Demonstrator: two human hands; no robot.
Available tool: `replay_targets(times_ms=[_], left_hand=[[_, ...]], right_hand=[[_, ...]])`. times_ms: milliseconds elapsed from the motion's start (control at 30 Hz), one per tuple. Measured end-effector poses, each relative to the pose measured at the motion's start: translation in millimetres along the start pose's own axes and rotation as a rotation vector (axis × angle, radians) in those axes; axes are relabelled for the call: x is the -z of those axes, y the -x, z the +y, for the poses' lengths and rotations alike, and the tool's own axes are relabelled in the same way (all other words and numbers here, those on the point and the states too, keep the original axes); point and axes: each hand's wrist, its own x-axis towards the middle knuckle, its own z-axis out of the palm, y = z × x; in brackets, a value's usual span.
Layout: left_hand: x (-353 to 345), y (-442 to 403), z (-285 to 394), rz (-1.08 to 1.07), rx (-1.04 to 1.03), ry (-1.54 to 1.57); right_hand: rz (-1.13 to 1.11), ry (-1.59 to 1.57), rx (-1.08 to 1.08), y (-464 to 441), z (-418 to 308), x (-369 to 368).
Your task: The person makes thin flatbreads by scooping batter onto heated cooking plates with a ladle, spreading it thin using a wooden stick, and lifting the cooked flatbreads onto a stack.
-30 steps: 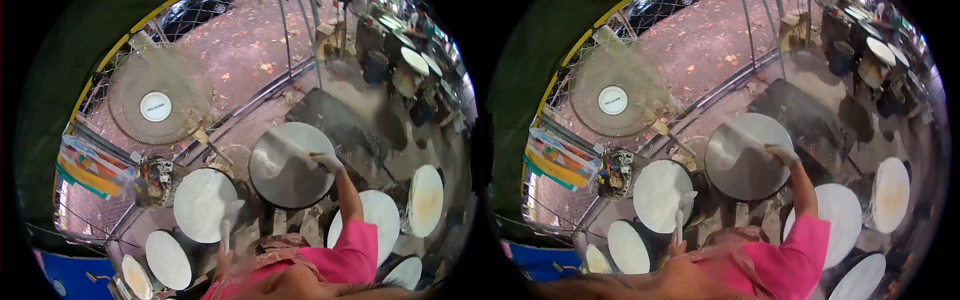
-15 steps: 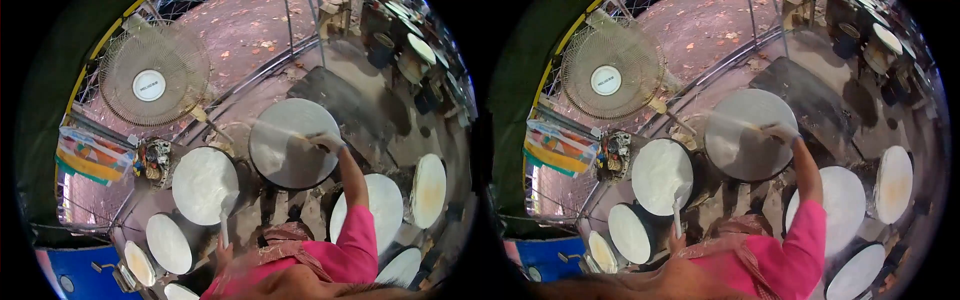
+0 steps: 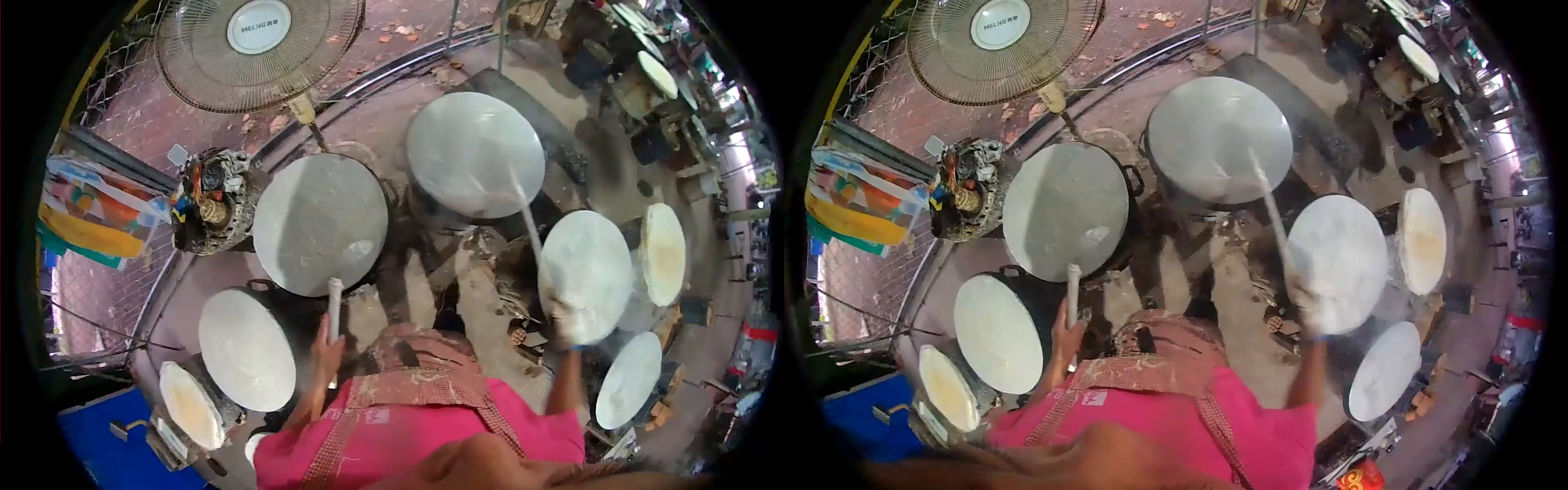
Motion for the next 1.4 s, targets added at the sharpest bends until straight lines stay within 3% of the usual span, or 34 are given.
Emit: replay_targets(times_ms=[33,67,100,133,167,233,300,367,433,500,567,667,733,767,800,867,933,1033,1100,1167,1267,1333,1400], left_hand=[[12,7,25,-0.035,0.119,0.082],[2,-1,-30,0.083,-0.186,0.108],[11,6,-9,0.024,-0.028,0.206],[21,12,13,-0.020,0.135,0.298],[26,18,16,-0.010,0.131,0.330],[36,27,22,0.008,0.122,0.394],[36,28,-1,0.032,0.006,0.377],[38,27,-18,0.014,-0.072,0.355],[47,50,24,-0.016,0.071,0.445],[43,54,11,-0.002,0.054,0.532],[44,56,22,-0.003,0.101,0.610],[47,63,43,-0.007,0.089,0.705],[44,60,37,0.051,0.007,0.681],[45,63,44,0.054,0.018,0.624],[44,63,44,0.038,0.006,0.664],[36,64,45,-0.003,0.023,0.724],[24,56,53,-0.041,0.045,0.763],[17,44,63,-0.083,0.080,0.826],[16,33,65,-0.099,0.115,0.873],[17,31,59,-0.128,0.111,0.868],[6,18,72,-0.193,0.225,0.876],[3,11,77,-0.202,0.260,0.847],[-1,4,83,-0.195,0.232,0.818]], right_hand=[[0.059,-0.110,0.051,-1,4,-48],[0.117,-0.201,0.140,-4,-6,-106],[0.202,-0.234,0.310,-8,-21,-161],[0.181,-0.261,0.314,-37,-14,-202],[0.312,0.031,0.519,-98,17,-227],[0.444,0.427,0.668,-102,16,-250],[0.474,0.649,0.585,-48,-23,-219],[0.608,0.749,0.343,9,-45,-197],[0.596,0.620,0.279,-14,2,-173],[0.678,0.479,0.635,-58,9,-200],[0.632,0.467,0.698,-71,-11,-224],[0.407,0.565,0.298,-49,-55,-228],[0.415,0.337,0.385,-54,-32,-180],[0.477,0.618,0.456,-72,-12,-151],[0.462,0.385,0.451,-113,6,-138],[0.499,0.280,0.442,-139,7,-141],[0.606,0.519,0.464,-119,-42,-179],[0.481,0.848,0.545,-67,-40,-189],[0.634,0.815,0.550,-51,-36,-151],[0.457,0.693,0.525,-50,-50,-104],[0.562,0.462,0.345,-144,-41,-119],[0.527,0.897,0.412,-71,-73,-157],[0.651,1.052,0.702,-56,-36,-169]])
